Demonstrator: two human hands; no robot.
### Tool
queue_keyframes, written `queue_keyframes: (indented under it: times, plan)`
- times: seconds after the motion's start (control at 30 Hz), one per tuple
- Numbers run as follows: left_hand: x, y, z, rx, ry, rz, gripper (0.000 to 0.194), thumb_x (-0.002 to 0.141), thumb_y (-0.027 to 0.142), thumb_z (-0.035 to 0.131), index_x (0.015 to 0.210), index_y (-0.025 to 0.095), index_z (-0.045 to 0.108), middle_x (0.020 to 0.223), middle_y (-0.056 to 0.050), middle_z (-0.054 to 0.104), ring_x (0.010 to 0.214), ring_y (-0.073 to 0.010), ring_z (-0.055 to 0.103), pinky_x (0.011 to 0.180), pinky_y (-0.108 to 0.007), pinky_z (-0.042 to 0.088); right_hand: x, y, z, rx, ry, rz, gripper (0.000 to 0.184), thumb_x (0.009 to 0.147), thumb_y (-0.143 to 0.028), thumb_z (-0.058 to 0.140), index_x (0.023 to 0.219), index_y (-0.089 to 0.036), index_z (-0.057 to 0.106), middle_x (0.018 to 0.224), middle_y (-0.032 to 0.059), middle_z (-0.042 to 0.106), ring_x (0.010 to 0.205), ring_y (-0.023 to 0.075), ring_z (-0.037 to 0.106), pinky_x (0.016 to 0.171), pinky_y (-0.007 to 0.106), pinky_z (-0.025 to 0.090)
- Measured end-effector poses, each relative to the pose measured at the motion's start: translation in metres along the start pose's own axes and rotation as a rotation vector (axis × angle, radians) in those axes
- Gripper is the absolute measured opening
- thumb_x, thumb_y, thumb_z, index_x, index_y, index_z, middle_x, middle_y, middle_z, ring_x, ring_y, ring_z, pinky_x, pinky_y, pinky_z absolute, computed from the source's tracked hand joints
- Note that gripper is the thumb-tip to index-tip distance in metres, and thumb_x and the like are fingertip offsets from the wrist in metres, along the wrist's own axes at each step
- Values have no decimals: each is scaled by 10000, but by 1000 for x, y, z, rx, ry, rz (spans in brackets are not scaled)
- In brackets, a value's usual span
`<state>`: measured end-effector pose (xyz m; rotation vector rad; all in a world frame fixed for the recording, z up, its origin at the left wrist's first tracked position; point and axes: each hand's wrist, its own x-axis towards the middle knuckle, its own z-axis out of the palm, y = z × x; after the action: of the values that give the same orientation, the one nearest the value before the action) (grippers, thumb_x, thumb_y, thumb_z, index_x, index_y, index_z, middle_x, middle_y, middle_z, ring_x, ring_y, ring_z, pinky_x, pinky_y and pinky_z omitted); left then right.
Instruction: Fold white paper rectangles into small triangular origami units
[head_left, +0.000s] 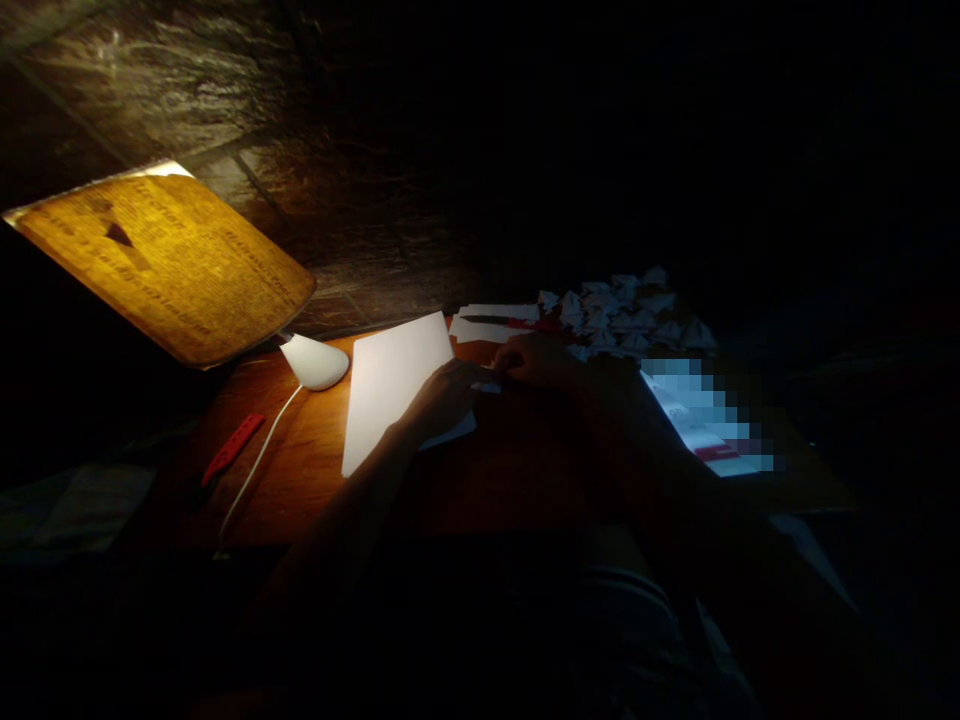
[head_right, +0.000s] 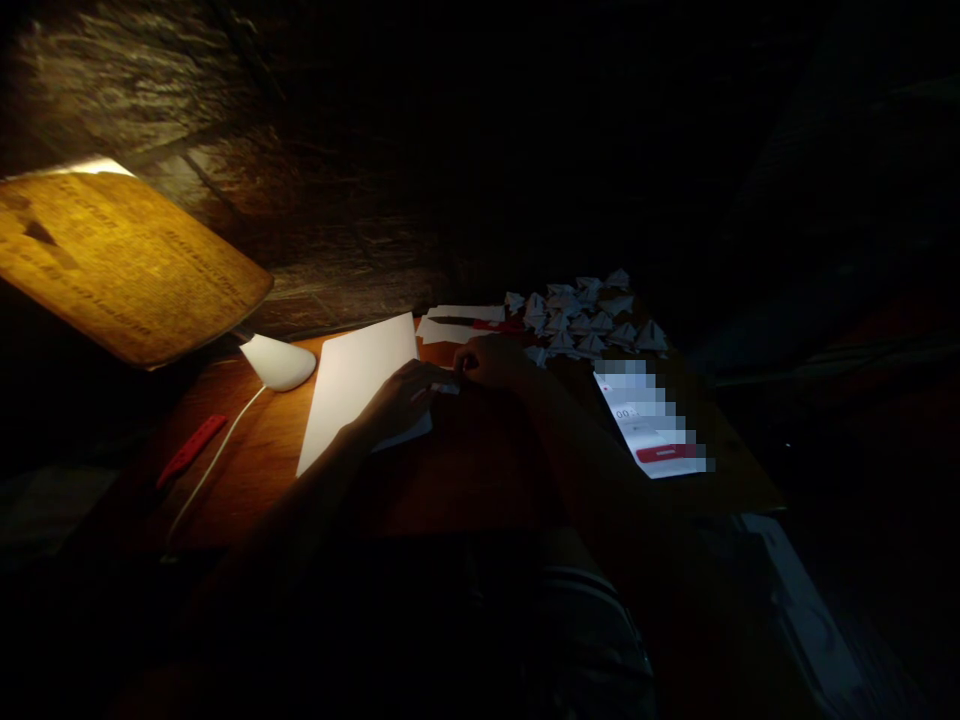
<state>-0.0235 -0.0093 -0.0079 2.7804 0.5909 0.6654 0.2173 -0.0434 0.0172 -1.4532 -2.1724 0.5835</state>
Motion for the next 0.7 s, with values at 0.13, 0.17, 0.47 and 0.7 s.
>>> queue_keyframes:
  times: [0.13,0.17,0.47,0.7]
  plan:
    - [0,-2,2,-14,16,-4,442,903,68,521,1229,249,758,1204,-60,783,1121,-242,688,1017,-474,568,1,1,-1,11,-12,2,255,814,-112,647,947,-211,841,1033,52,804,893,174,689,784,262,457]
    - [0,-2,2,-19,14,-9,444,892,63,528,1220,250,762,1202,-59,784,1123,-244,688,1019,-478,568,1,1,-1,9,-16,2,260,811,-110,645,948,-212,841,1031,51,805,895,173,689,787,264,457]
    - [2,15,-14,-41,-40,-68,465,902,64,512,1292,198,726,1213,-96,776,1118,-257,685,1007,-462,577,-3,-1,-1,2,19,-16,229,812,-119,658,937,-207,829,1019,57,806,894,190,691,790,279,448]
    - [1,7,-5,-51,12,-16,454,888,27,498,1241,206,721,1271,-85,765,1190,-241,689,1048,-481,561,-4,0,3,-12,36,-41,228,815,-124,667,954,-203,829,1028,59,798,904,191,678,777,281,429]
